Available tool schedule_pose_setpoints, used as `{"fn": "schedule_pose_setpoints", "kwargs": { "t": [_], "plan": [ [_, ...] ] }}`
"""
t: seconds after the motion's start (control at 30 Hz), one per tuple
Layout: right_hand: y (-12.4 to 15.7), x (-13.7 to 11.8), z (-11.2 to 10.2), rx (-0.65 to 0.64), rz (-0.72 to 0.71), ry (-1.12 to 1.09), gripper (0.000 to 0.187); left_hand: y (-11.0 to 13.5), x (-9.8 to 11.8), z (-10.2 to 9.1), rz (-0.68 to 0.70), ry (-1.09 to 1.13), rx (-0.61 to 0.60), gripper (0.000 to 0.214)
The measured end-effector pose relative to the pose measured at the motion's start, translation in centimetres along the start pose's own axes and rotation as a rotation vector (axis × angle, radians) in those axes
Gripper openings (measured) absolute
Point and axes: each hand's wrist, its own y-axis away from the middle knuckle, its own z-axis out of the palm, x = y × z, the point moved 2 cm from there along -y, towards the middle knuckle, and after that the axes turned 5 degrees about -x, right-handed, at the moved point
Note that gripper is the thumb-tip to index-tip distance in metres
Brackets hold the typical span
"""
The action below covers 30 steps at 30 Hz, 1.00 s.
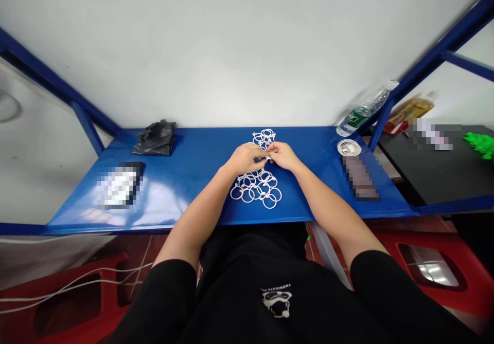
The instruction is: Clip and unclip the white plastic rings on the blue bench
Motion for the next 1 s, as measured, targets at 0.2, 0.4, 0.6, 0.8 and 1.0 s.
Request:
{"fn": "schedule_pose_setpoints", "kwargs": {
  "t": [0.2, 0.4, 0.6, 0.8, 1.0],
  "plan": [
    [-0.2, 0.3, 0.1, -0.071, -0.005, -0.075, 0.010, 0.0, 0.3, 0.1, -0.043, 0.048, -0.016, 0.026],
    [-0.2, 0.5, 0.1, -0.082, -0.044, 0.018, 0.012, 0.0, 0.6, 0.2, -0.120, 0.040, -0.094, 0.020],
    [0.0, 0.3, 0.3, -0.097, -0.082, 0.125, 0.016, 0.0, 0.4, 0.4, -0.207, -0.009, -0.128, 0.016],
    [0.2, 0.1, 0.3, -0.105, -0.050, 0.084, 0.018, 0.4, -0.6, 0.4, -0.277, 0.042, -0.164, 0.024],
    [0.0, 0.2, 0.2, -0.068, -0.011, 0.057, 0.016, 0.3, -0.5, 0.5, -0.307, 0.021, -0.184, 0.024]
  ]
}}
